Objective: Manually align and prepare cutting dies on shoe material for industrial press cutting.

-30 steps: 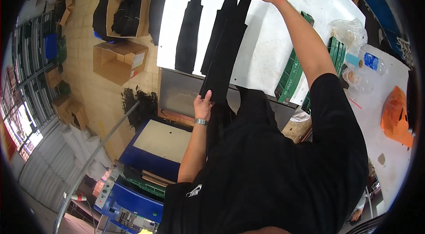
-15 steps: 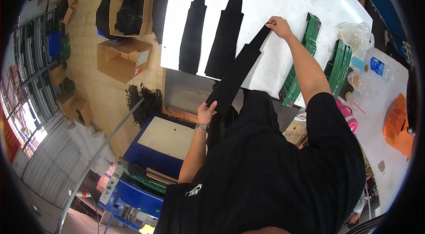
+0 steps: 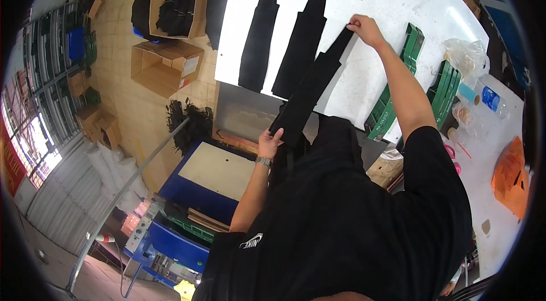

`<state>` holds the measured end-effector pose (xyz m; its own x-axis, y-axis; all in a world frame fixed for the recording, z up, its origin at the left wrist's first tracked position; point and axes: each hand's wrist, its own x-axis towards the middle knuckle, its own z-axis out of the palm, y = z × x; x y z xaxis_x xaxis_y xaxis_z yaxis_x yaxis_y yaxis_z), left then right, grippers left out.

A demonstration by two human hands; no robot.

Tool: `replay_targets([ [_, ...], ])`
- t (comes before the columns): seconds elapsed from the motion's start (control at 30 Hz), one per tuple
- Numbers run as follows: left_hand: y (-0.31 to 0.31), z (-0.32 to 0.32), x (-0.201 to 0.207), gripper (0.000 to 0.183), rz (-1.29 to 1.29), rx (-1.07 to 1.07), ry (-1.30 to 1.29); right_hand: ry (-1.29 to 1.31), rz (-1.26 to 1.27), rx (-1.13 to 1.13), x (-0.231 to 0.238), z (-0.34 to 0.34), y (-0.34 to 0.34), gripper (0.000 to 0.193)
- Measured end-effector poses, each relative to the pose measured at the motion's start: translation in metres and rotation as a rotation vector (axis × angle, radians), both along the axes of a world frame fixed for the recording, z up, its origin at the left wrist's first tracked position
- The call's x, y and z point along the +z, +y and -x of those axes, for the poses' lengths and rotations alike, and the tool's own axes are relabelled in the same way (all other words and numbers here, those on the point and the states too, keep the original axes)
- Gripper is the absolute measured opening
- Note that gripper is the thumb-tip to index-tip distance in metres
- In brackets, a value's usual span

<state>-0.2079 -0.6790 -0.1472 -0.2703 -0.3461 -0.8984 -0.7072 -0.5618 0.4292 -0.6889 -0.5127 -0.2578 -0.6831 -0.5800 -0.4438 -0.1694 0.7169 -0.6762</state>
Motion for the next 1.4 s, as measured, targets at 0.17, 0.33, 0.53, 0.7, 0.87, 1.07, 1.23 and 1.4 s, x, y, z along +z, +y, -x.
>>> replay_targets([
  [0.17,-0.022,0.01,-0.001,0.027,0.091,0.104,0.025,0.214,0.209,0.117,0.042,0.031,-0.082,0.023],
  [0.33,-0.064,0.024,-0.009,0.036,0.206,0.311,0.113,-0.009,0.163,0.222,0.093,0.064,-0.197,0.056],
  [0.53,-0.073,0.034,0.001,0.053,0.177,0.387,0.106,0.618,0.157,0.112,0.043,0.017,-0.189,0.039],
  [0.7,-0.072,0.012,0.007,0.043,0.17,0.195,0.118,0.083,0.314,0.267,0.079,-0.136,-0.095,0.032],
  [0.87,-0.082,0.037,-0.004,0.034,0.061,0.007,0.223,-0.399,0.233,-0.018,0.179,-0.266,0.006,0.023],
  [1.07,-0.133,0.109,-0.025,0.029,-0.201,-0.459,0.42,0.051,0.892,-0.289,0.388,-0.295,0.018,0.017],
  [1.23,-0.162,0.185,-0.004,0.029,-0.156,-0.987,0.423,0.32,1.629,-0.106,0.562,-0.407,-0.029,0.041],
  [1.4,-0.145,0.201,-0.001,0.035,-0.096,-1.302,0.383,0.553,1.563,0.006,0.608,-0.47,-0.04,0.042],
])
